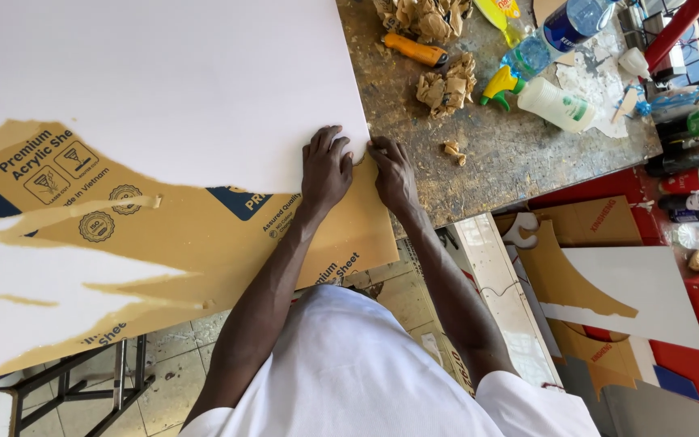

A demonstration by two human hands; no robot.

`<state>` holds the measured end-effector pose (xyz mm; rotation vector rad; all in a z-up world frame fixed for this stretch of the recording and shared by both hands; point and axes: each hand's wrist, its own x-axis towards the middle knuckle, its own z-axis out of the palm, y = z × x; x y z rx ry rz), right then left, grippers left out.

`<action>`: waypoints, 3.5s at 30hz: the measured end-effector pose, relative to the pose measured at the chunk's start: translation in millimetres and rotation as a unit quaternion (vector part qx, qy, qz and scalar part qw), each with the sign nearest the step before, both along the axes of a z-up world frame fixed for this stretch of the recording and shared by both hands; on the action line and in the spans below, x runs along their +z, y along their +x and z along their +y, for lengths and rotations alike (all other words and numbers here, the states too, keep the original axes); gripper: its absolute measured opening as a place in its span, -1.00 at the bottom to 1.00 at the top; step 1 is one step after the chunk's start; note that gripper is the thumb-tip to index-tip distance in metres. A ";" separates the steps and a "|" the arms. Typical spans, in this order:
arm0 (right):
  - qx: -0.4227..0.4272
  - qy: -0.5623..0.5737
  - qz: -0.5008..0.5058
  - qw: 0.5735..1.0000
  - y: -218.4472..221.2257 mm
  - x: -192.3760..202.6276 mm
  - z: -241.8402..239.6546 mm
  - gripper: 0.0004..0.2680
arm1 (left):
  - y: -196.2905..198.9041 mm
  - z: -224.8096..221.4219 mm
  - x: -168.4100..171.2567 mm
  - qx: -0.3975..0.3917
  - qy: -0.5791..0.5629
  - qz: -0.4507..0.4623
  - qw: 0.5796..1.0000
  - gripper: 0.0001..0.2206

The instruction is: The person is peeling off the protective paper film from a large white acrylic sheet on a workbench.

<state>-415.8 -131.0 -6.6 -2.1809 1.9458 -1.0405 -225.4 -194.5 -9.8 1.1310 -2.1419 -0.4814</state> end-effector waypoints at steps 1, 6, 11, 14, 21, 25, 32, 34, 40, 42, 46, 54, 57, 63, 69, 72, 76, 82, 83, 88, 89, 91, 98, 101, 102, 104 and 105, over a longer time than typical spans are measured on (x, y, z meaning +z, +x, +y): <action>0.002 -0.001 0.000 1.000 -3.4 -0.7 -0.8 -0.76 | -0.2 0.3 0.2 0.002 -0.001 0.000 1.000 -0.77; -0.003 0.044 -0.113 0.993 -16.2 12.3 -3.7 -0.81 | -0.5 4.0 4.7 0.009 0.006 0.006 1.000 -0.77; 0.009 0.049 -0.105 0.993 -25.3 1.0 -27.1 -0.92 | -2.6 3.4 2.4 0.012 0.013 0.005 1.000 -0.77; 0.014 0.027 -0.048 0.998 -23.8 1.1 -31.6 -0.98 | -7.6 4.5 1.4 0.017 0.024 0.007 1.000 -0.77; 0.034 -0.033 0.005 0.999 -12.5 4.5 -22.5 -0.88 | -50.4 5.2 -6.6 0.011 0.016 -0.008 1.000 -0.79; 0.067 -0.048 -0.036 0.996 -14.4 8.1 -10.7 -0.88 | -43.5 9.3 -4.0 -0.015 -0.005 0.015 1.000 -0.87; 0.074 -0.020 -0.169 0.983 -12.0 13.8 10.5 -0.93 | -37.1 6.6 -24.0 -0.076 0.012 0.071 0.994 -0.92; 0.073 -0.001 -0.240 0.968 -10.7 15.6 14.7 -0.89 | -33.0 5.5 -16.9 -0.089 0.024 0.099 0.991 -0.91; 0.034 -0.011 -0.166 0.985 2.5 1.9 24.9 -0.78 | -24.2 -3.8 -13.8 -0.160 0.126 0.251 0.946 -0.88; -0.012 -0.009 -0.172 0.985 16.0 3.4 33.3 -0.87 | -19.9 -5.0 -15.0 -0.182 0.173 0.292 0.923 -0.88; -0.067 -0.009 -0.130 0.989 24.9 -11.7 43.8 -0.90 | -5.3 -1.1 10.6 -0.175 0.240 0.363 0.884 -0.87; -0.049 -0.020 -0.183 0.982 43.6 16.0 73.9 -0.84 | -4.1 1.8 23.3 -0.122 0.254 0.330 0.901 -0.70; -0.015 -0.025 -0.201 0.979 50.9 33.1 84.9 -0.85 | -3.1 -6.7 14.9 -0.129 0.285 0.354 0.881 -0.74; 0.004 -0.040 -0.263 0.964 72.0 80.6 120.4 -0.79 | 1.0 -24.8 4.8 -0.170 0.266 0.288 0.904 -0.74; -0.053 -0.063 -0.304 0.949 91.1 73.5 162.4 -0.75 | -9.0 -25.3 -22.4 -0.203 0.080 0.191 0.957 -0.85; -0.085 -0.080 -0.320 0.940 118.1 60.5 179.7 -0.82 | -17.2 -27.0 -43.4 -0.205 0.013 0.142 0.968 -0.90; -0.158 -0.088 -0.350 0.919 150.4 44.6 195.3 -0.76 | -7.6 -4.2 -28.5 -0.278 -0.003 0.013 0.960 -0.69; -0.261 -0.170 -0.366 0.877 205.0 43.7 204.9 -0.69 | 31.9 9.7 -0.6 -0.358 -0.036 -0.059 0.931 -0.40; -0.274 -0.171 -0.381 0.867 213.9 45.4 211.5 -0.77 | 32.5 9.3 -3.5 -0.346 -0.034 -0.056 0.936 -0.40; -0.314 -0.176 -0.389 0.848 259.5 53.8 257.3 -0.85 | 33.8 13.6 -24.4 -0.338 -0.059 -0.034 0.939 -0.30; -0.324 -0.173 -0.372 0.852 259.6 55.4 263.6 -0.86 | 32.8 11.7 -16.8 -0.335 -0.052 -0.033 0.940 -0.35; -0.336 -0.173 -0.355 0.855 260.9 61.4 274.7 -0.88 | 30.7 8.2 -7.5 -0.335 -0.047 -0.032 0.941 -0.40; -0.415 -0.318 -0.356 0.774 266.4 81.3 317.0 -0.91 | 27.0 5.6 -6.5 -0.345 -0.051 -0.043 0.936 -0.38; -0.482 -0.377 -0.381 0.693 250.0 112.0 332.1 -0.88 | 31.8 9.5 -17.1 -0.346 -0.048 -0.038 0.936 -0.43; -0.536 -0.371 -0.384 0.654 241.4 121.3 333.1 -0.88 | 31.5 9.5 -20.3 -0.351 -0.044 -0.022 0.935 -0.47; -0.533 -0.377 -0.395 0.647 246.8 143.2 303.5 -0.88 | 38.3 54.2 -22.3 -0.346 0.097 0.089 0.929 -0.64; -0.520 -0.387 -0.408 0.643 243.0 154.6 281.3 -0.82 | 38.1 67.3 -19.6 -0.325 0.226 0.203 0.896 -0.81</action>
